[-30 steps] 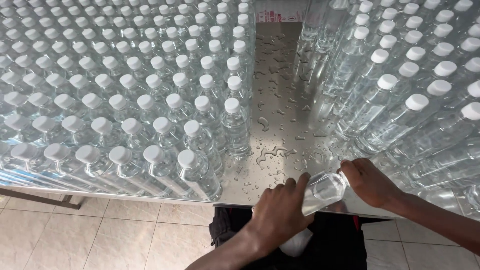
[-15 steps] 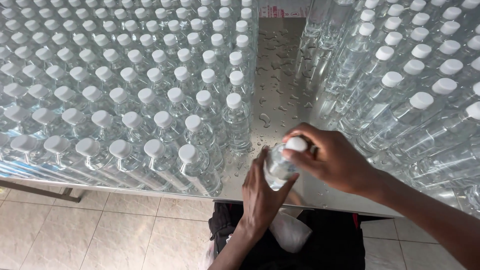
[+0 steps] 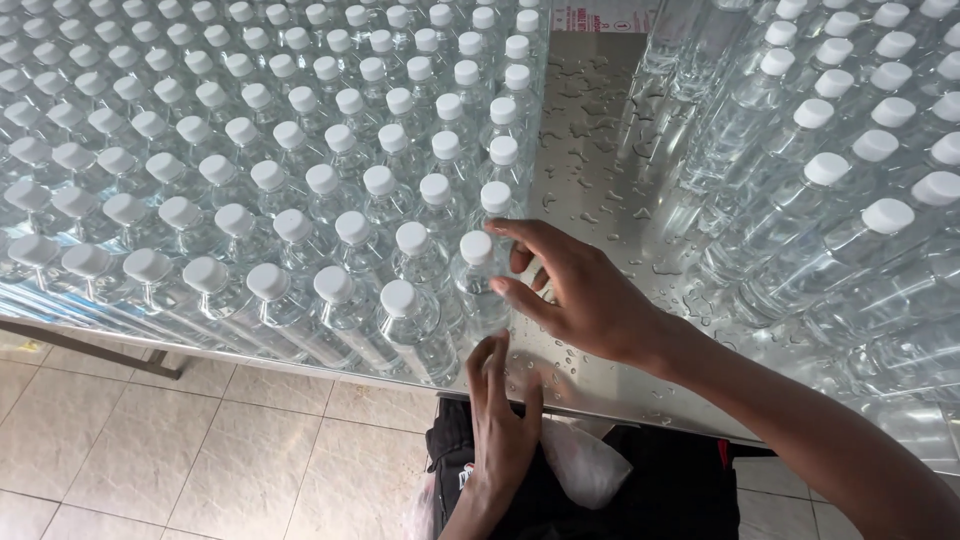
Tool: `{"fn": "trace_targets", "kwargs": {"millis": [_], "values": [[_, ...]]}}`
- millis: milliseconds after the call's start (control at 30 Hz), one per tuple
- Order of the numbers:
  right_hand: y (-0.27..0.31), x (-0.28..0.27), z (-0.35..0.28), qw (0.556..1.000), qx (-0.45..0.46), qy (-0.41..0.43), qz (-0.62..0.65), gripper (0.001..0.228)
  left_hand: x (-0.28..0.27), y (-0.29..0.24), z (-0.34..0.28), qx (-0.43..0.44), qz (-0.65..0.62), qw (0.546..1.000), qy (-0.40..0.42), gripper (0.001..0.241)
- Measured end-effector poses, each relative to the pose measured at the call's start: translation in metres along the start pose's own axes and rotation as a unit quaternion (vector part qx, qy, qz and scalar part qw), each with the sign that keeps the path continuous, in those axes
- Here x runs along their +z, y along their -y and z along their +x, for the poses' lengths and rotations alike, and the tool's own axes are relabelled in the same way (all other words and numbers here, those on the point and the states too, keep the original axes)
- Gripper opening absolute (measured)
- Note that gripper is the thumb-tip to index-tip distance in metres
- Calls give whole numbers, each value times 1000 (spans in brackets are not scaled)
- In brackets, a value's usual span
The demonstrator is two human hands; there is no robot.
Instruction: Manually tightening and checking the caps on a large batch of water bottles on a production table.
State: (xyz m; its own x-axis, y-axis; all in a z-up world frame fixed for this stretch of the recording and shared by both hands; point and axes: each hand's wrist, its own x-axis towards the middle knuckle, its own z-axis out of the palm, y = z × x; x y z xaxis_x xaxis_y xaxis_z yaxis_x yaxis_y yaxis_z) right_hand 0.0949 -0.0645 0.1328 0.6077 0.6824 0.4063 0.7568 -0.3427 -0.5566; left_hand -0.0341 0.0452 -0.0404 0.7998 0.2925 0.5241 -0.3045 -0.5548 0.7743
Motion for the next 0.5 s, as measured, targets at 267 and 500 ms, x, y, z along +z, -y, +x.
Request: {"fn": "trace_targets", "kwargs": {"millis": [267,500], "values": [[-22,-21,-59,989,111,102,4,52,7,2,-1,-4,-7,1000,20,66],[-38,-61,-92,992,81,36,-86,39,9,-1,-3,-29,-16,999,27,73]]}}
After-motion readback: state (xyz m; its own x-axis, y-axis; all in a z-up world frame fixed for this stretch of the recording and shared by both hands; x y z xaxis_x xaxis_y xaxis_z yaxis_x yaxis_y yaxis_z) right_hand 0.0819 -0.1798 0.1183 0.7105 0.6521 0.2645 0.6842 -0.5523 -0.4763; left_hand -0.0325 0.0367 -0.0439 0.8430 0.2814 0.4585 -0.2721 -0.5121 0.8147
